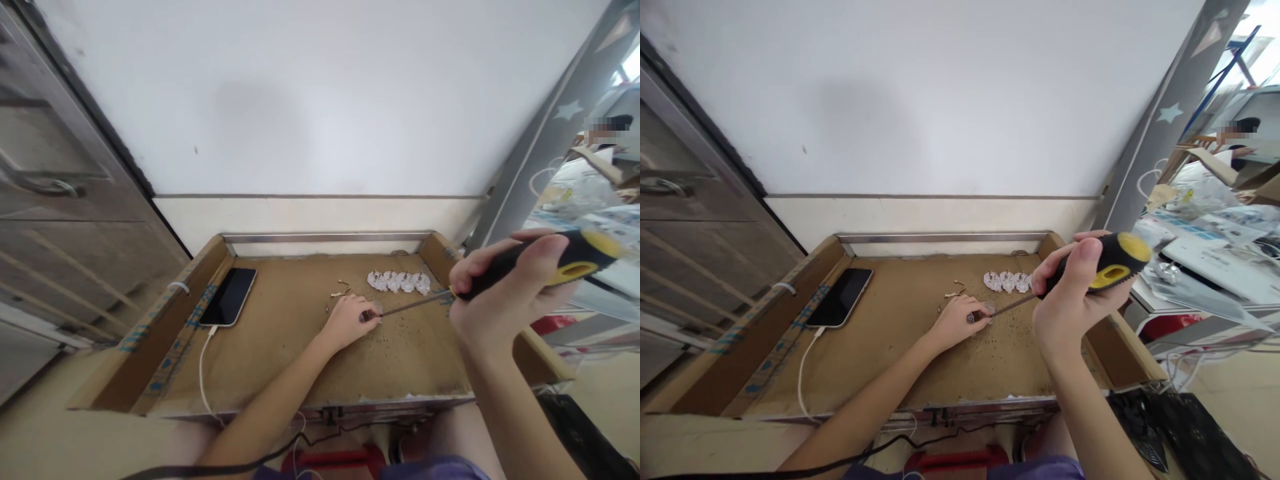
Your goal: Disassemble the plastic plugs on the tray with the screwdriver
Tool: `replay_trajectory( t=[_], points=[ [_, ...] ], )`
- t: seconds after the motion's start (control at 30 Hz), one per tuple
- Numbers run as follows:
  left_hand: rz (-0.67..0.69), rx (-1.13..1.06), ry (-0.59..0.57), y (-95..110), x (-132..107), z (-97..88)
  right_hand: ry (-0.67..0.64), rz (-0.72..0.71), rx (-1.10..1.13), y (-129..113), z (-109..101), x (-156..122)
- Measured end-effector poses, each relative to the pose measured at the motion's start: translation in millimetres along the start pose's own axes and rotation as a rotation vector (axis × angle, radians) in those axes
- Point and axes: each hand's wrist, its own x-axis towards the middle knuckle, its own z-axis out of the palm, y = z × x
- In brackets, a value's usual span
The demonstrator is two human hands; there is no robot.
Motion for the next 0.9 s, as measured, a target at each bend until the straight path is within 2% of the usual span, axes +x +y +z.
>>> replay_trajectory(
  t=[0.23, 0.37, 0.6, 0.9],
  points=[
    [0.014, -0.029, 0.028, 1.6, 0.0, 0.6, -0.032, 0.020, -0.004, -3.6, -0.8, -0.6],
    [0.013, -0.023, 0.023, 2.6, 0.2, 0.3, -0.004, -0.029, -0.016, -5.4, 1.0, -2.4],
    [0.048, 0.021, 0.033, 0.7, -0.5, 2.5, -0.011, 0.037, -0.051, -1.7, 1.1, -4.6],
    [0.023, -0.010, 0.001, 3.0, 1.1, 0.4, 0.035, 0.039, -0.016, -12.8, 1.7, -1.5]
  ],
)
